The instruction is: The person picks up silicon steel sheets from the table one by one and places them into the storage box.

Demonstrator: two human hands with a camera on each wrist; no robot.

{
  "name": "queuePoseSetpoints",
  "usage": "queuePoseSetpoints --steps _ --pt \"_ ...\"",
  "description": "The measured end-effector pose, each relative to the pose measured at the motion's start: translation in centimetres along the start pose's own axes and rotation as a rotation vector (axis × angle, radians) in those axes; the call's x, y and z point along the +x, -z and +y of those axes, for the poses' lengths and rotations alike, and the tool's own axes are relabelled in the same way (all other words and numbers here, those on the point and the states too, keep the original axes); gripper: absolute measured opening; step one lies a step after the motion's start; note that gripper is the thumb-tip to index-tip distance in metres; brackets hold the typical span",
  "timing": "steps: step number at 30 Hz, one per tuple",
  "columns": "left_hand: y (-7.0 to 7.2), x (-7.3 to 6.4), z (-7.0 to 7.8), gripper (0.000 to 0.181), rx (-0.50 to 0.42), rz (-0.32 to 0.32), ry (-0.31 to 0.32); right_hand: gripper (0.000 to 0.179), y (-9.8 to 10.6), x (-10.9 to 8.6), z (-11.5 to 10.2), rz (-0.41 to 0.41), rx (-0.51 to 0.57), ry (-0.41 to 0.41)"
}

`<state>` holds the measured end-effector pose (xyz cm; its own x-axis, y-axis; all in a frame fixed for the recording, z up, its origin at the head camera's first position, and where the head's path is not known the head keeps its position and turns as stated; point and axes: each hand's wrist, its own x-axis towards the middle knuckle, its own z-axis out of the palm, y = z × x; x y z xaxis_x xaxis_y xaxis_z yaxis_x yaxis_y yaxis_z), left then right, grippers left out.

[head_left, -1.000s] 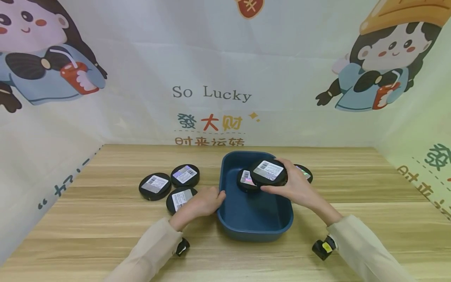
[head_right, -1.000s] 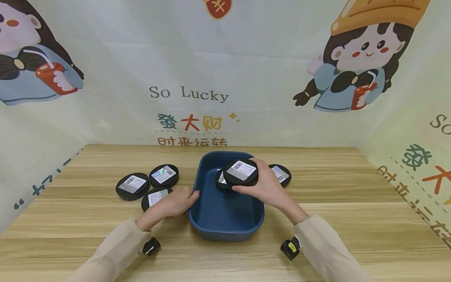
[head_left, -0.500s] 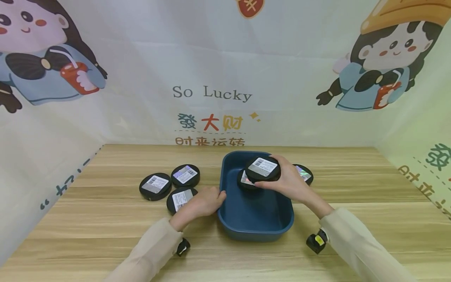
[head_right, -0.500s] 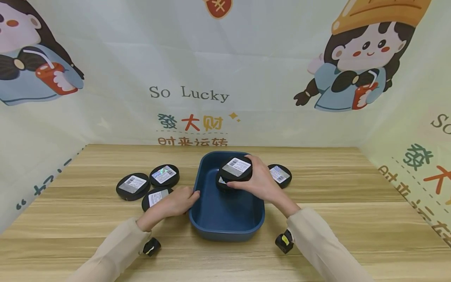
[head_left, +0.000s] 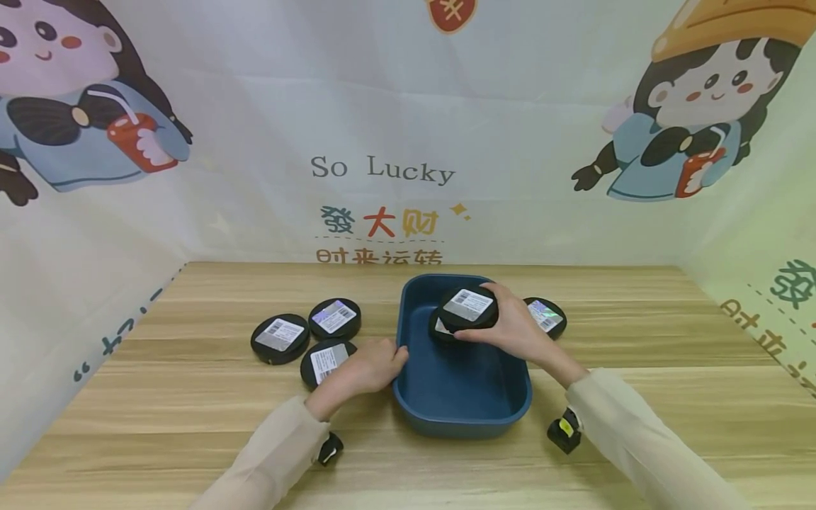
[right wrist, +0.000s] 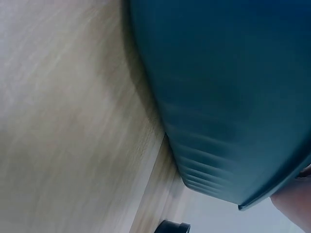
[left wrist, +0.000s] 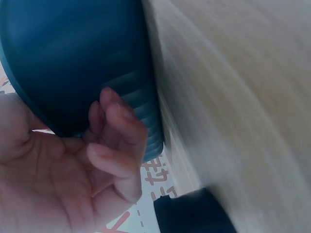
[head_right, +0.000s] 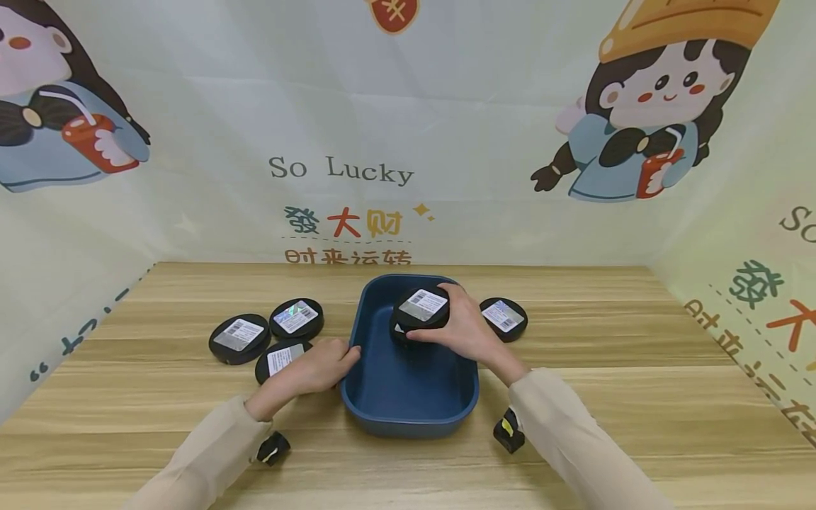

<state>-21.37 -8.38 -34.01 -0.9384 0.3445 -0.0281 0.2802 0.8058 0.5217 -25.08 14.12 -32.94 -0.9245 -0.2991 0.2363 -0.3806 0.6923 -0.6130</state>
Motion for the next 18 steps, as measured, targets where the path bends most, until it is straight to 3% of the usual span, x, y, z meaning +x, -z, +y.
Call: queuePoseSetpoints --steps 11,18 --pt "0.0 -0.1 0.1 0.037 -0.008 0.009 -0.015 0.088 -0.9 0.8 -0.3 -0.036 -0.029 0.03" --pt "0.1 -0.2 0.2 0.036 -0.001 0.012 -0.02 0.093 -1.4 1.2 -0.4 -0.064 -0.098 -0.017"
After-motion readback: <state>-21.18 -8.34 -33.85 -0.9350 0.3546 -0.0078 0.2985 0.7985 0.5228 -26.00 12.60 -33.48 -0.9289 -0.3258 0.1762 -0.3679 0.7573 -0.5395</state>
